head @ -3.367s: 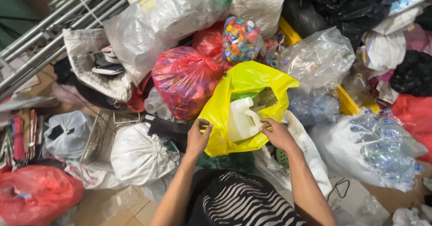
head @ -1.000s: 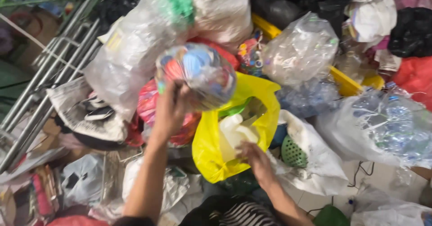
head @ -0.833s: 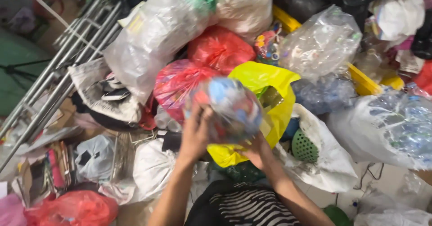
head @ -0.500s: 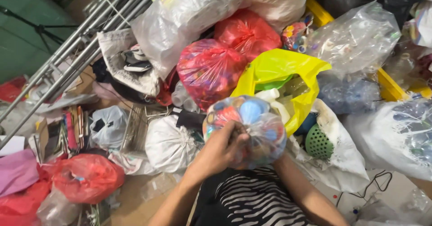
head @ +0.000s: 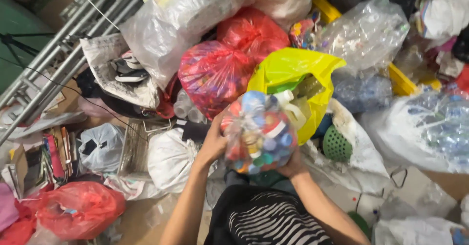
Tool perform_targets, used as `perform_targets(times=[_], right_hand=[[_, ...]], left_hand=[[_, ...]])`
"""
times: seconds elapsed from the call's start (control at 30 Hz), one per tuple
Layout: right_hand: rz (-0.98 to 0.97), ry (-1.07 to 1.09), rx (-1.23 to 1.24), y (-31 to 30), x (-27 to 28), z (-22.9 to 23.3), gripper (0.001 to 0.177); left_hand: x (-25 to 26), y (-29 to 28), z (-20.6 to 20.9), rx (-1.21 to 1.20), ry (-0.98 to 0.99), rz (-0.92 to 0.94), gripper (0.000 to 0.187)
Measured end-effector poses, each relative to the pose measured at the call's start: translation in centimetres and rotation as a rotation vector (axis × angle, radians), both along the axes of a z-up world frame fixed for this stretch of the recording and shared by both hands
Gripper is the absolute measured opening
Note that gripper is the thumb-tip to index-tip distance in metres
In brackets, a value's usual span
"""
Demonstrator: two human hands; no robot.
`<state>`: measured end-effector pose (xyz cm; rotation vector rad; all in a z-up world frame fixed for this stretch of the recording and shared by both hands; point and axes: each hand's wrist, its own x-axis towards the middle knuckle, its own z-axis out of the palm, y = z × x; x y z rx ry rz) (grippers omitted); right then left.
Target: Sorting plastic bottles and caps into different bags in a storage or recycling area.
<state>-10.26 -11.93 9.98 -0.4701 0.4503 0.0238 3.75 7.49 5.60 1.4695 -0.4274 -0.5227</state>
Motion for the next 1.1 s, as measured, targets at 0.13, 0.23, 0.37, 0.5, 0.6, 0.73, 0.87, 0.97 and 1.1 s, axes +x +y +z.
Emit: perform_targets(times=[0.13, 0.23, 0.37, 0.5, 0.6, 0.73, 0.87, 0.97, 1.1], right_hand=[[-0.029, 0.014, -0.007, -1.2, -1.6, -0.7, 0.073], [-0.029, -0.001, -0.011, -2.0, -2.6, -1.4, 0.074], [-0.043, -0.026, -0.026, -3.8, -5.6, -2.5, 0.075], [-0.112, -0.026, -0.062, -7.1, -8.0, -5.6, 0.075], [-0.225, 0.13, -0.077, -9.2, -12.8, -12.7, 0.069], [-0.389, 0.314, -0.146, -11.5, -20.8, -15.1, 0.068], [-0.595, 0.408, -0.418, -13.0, -29.3, -14.0, 0.062], [-0.713, 0.419, -0.633, -12.0, -34.5, -9.7, 0.054], [-0.787, 0.539, -0.944, -12.2, -41.7, -7.5, 0.041]], left_hand=[[-1.3, -1.6, 6.8, 0.084, -0.271, -0.047, 0.093], [-1.2, -2.4, 8.0, 0.101, -0.475, -0.184, 0.067], [-2.7, -4.2, 9.2, 0.238, -0.574, -0.204, 0.048], [-5.2, -6.4, 8.6, 0.154, -0.508, -0.234, 0.033], [-9.3, -8.3, 12.7, 0.218, -0.697, -0.315, 0.024], [-15.2, -11.8, 9.8, 0.162, -0.723, -0.494, 0.024], [-20.5, -14.9, 9.4, 0.306, -0.57, -0.639, 0.024], [-25.3, -17.4, 8.5, 0.332, -0.551, -0.719, 0.024], [-32.3, -22.0, 6.9, 0.271, -0.585, -0.801, 0.028]])
